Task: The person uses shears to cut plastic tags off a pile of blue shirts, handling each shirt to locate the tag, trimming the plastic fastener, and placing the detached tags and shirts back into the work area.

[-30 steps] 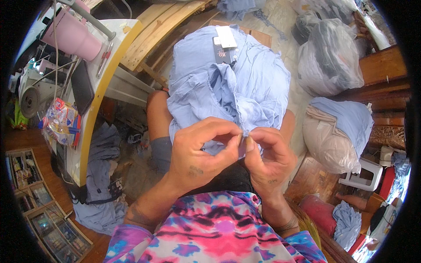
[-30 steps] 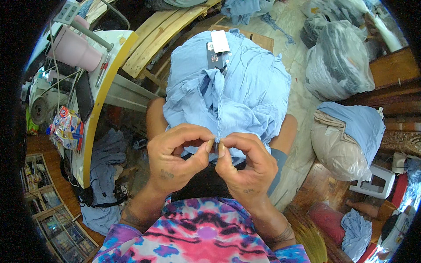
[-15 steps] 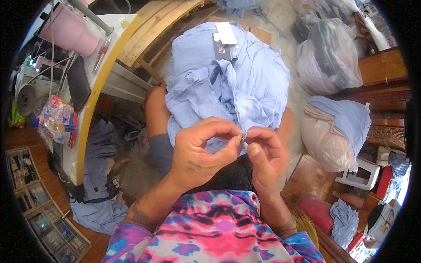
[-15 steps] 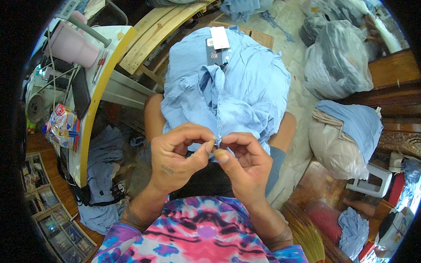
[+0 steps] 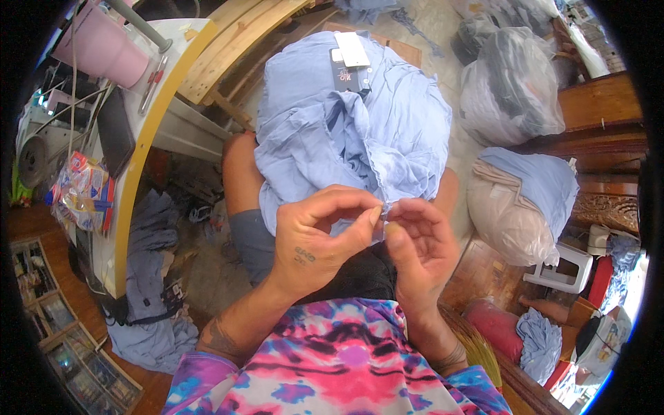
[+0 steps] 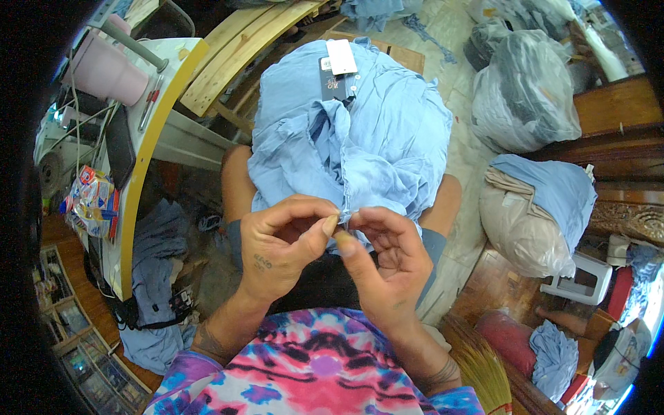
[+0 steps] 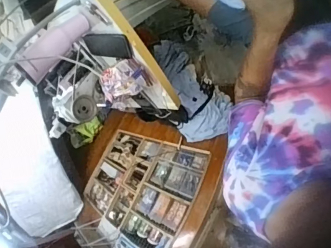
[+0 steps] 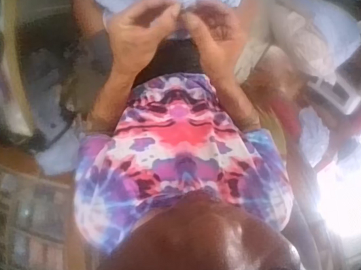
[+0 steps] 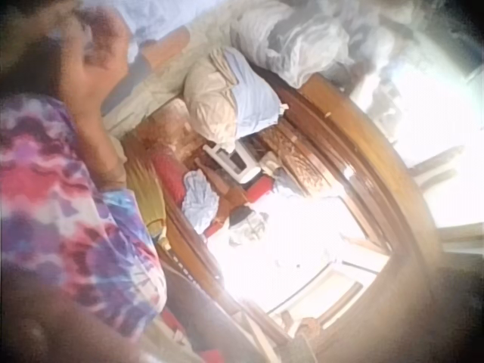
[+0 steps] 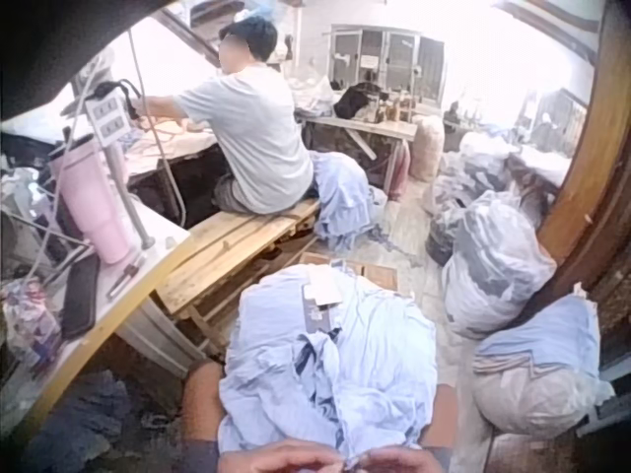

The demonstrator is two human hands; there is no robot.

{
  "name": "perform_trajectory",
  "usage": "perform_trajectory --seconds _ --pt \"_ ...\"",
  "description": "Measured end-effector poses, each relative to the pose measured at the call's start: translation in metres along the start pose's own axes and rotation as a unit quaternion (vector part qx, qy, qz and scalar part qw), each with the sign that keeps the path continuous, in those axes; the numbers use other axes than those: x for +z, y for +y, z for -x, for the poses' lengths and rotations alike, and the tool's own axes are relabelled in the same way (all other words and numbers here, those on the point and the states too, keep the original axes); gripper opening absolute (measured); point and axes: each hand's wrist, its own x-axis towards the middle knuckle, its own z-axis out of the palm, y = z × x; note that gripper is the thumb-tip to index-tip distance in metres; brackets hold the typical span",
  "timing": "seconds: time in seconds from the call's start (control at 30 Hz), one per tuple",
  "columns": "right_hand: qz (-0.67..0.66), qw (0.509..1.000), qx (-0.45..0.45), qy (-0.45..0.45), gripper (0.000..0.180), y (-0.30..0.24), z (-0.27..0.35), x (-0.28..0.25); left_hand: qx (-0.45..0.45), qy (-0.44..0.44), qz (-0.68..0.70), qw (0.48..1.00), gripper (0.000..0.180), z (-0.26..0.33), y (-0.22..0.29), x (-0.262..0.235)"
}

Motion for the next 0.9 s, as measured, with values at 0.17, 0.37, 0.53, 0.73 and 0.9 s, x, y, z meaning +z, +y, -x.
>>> perform_trajectory --seconds 0.17,0.37,0.53,0.73,0.9 --pt "-0.021 1.000 0.011 0.007 0.029 0.007 0.002 0.005 0.009 -0.021 -0.016 1.000 0.014 -0.005 -0.008 -0.003" --pt "-0.077 0.995 0.051 0.029 0.016 0.006 -0.006 0.001 0.011 -0.044 0.030 0.999 0.013 -0.006 -0.016 0.002" --pt "-0.126 0.984 0.122 0.009 0.014 0.006 -0.009 -0.012 -0.057 -0.038 0.124 0.990 0.012 -0.005 -0.023 -0.002" --pt "-0.099 0.986 0.130 -0.011 0.015 0.008 -0.015 -0.006 -0.054 -0.024 0.060 0.996 0.010 -0.001 -0.003 0.002" --pt "-0.104 0.984 0.138 -0.038 0.014 0.012 -0.016 -0.003 -0.030 -0.015 -0.008 0.999 0.012 -0.001 -0.005 -0.005"
